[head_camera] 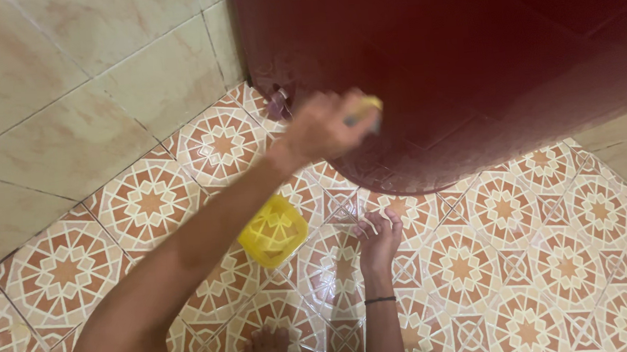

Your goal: The person wipes the exterior of a large red container using a sponge and a yellow basket of water. The hands rub the sponge across the container surface and dip it into the basket.

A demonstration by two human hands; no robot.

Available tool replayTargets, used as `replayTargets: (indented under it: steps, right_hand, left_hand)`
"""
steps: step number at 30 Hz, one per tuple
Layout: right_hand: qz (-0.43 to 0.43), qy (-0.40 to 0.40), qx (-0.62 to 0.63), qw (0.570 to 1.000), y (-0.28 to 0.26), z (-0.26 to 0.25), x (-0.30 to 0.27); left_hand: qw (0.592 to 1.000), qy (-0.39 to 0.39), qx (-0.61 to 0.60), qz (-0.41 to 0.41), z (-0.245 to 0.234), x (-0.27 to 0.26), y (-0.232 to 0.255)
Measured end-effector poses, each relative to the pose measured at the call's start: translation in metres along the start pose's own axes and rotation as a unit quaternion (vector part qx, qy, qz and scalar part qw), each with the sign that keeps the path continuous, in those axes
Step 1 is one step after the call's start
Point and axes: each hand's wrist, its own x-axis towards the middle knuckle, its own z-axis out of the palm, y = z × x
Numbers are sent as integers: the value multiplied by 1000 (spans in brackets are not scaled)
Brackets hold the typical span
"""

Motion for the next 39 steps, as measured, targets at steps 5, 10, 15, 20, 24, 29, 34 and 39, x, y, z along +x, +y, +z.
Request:
replayTargets:
  steps: [5,10,15,20,24,29,34,39]
  right_hand:
    - [5,-11,10,1000,1,5,-3]
    - [20,-6,9,1000,-1,9,-8]
    - [27,-7,20,999,-3,17,-9]
    - [45,0,29,999,-3,16,-8]
    - [46,0,28,999,-1,13,-8]
    - [50,10,33,998,2,8,-8]
    - [42,7,26,999,4,9,-7]
    - [39,-6,23,999,10,8,-5]
  left_hand:
    - [997,51,-21,54,29,45,73]
    - [999,-4,10,38,39,61,75]
    - [999,20,22,19,26,47,44]
    - [990,-14,128,-50,3,13,-28]
    - [983,-39,145,-108,-14,-7,-57]
    - [995,6,101,-12,3,11,-23]
    - [997,67,10,28,23,57,50]
    - [997,57,-18,43,28,79,70]
